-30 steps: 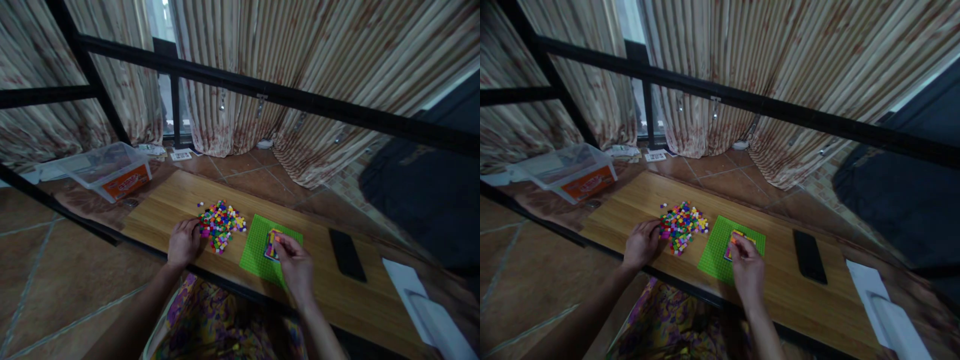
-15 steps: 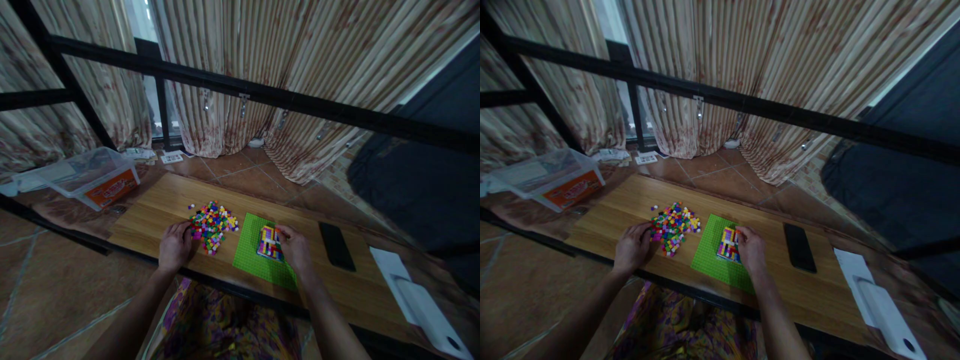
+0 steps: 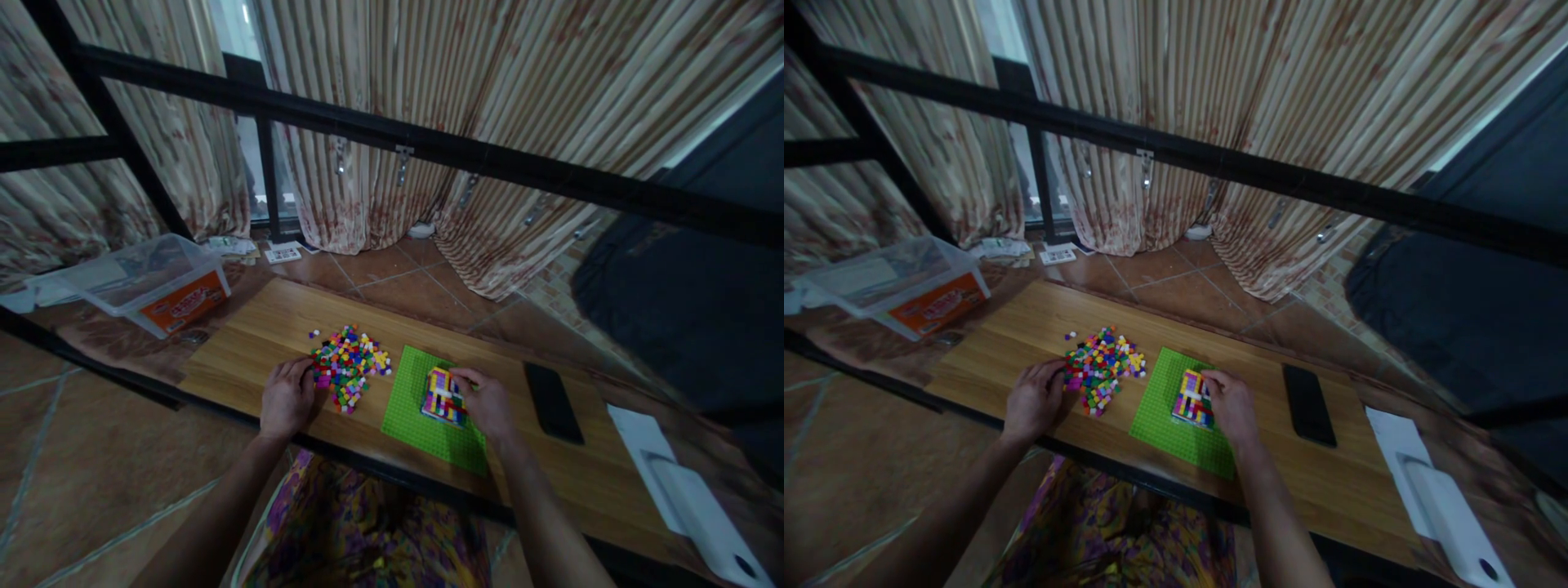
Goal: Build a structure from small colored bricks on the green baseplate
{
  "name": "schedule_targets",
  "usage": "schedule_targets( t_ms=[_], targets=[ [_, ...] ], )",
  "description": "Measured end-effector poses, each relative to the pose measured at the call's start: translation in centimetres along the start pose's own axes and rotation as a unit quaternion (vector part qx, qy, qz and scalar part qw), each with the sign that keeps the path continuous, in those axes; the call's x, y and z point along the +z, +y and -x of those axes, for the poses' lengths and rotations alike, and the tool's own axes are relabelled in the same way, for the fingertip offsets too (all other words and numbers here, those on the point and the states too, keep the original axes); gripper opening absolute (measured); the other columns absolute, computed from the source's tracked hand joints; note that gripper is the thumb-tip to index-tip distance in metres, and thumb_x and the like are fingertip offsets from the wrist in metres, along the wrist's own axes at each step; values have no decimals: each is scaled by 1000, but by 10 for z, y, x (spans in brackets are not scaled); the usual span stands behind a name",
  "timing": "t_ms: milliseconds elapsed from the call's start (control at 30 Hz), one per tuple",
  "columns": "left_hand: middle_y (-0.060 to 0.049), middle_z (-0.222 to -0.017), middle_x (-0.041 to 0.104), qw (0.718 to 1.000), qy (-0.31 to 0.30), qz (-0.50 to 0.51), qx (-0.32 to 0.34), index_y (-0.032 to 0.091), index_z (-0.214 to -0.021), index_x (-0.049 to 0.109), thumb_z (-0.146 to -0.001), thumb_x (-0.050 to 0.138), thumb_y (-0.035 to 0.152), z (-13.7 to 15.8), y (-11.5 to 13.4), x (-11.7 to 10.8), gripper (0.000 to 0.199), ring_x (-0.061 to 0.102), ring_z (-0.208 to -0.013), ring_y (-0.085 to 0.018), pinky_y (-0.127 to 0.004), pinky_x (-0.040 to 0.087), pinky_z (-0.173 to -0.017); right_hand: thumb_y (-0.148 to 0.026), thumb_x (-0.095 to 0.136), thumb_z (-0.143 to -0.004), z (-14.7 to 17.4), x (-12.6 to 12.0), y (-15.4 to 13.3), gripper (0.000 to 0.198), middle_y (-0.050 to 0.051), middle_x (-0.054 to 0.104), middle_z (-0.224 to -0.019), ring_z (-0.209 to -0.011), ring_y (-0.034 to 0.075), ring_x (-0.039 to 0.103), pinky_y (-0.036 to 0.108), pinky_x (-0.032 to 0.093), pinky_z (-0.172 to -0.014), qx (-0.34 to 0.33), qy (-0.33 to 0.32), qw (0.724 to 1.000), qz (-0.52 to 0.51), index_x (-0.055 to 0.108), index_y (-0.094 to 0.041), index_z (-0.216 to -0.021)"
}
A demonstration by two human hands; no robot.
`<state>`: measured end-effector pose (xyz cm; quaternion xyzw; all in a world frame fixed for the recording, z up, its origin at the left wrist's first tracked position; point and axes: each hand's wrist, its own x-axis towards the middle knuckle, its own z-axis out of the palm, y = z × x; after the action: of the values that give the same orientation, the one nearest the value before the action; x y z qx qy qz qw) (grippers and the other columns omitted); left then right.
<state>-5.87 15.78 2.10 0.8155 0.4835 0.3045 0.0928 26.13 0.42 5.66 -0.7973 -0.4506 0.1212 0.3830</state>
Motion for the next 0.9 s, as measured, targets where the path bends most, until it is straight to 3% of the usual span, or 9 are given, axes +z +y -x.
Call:
schedule_targets(
  t_ms=[433, 667, 900],
  targets=[
    [-9, -108, 70, 1000, 4, 1, 1, 17, -106, 65, -92, 41, 30, 1, -1, 2, 31, 60, -103, -25, -39, 47, -93, -46, 54, -75, -5, -4, 0, 38, 7, 74, -81, -66, 18, 63, 30, 47, -64, 59, -33, 998, -15, 75, -17, -88],
    [-9, -107, 70, 1000, 9, -4, 8, 17, -105, 66, -92, 42, 29, 1, -1, 1, 29, 60, -102, -25, -40, 47, -92, -45, 54, -76, -5, -5, -1, 36, 5, 73, -78, -66, 18, 63, 30, 48, -64, 52, -29, 998, -21, 75, -19, -86],
    [-9, -108, 70, 1000, 6, -3, 7, 16, -106, 66, -93, 42, 29, 1, 1, 1, 30, 59, -103, -25, -39, 47, -94, -46, 53, -77, -4, -5, 0, 35, 6, 74, -87, -75, 19, 64, 31, 49, -73, 26, -24, 999, -18, 75, -20, -85]
  ],
)
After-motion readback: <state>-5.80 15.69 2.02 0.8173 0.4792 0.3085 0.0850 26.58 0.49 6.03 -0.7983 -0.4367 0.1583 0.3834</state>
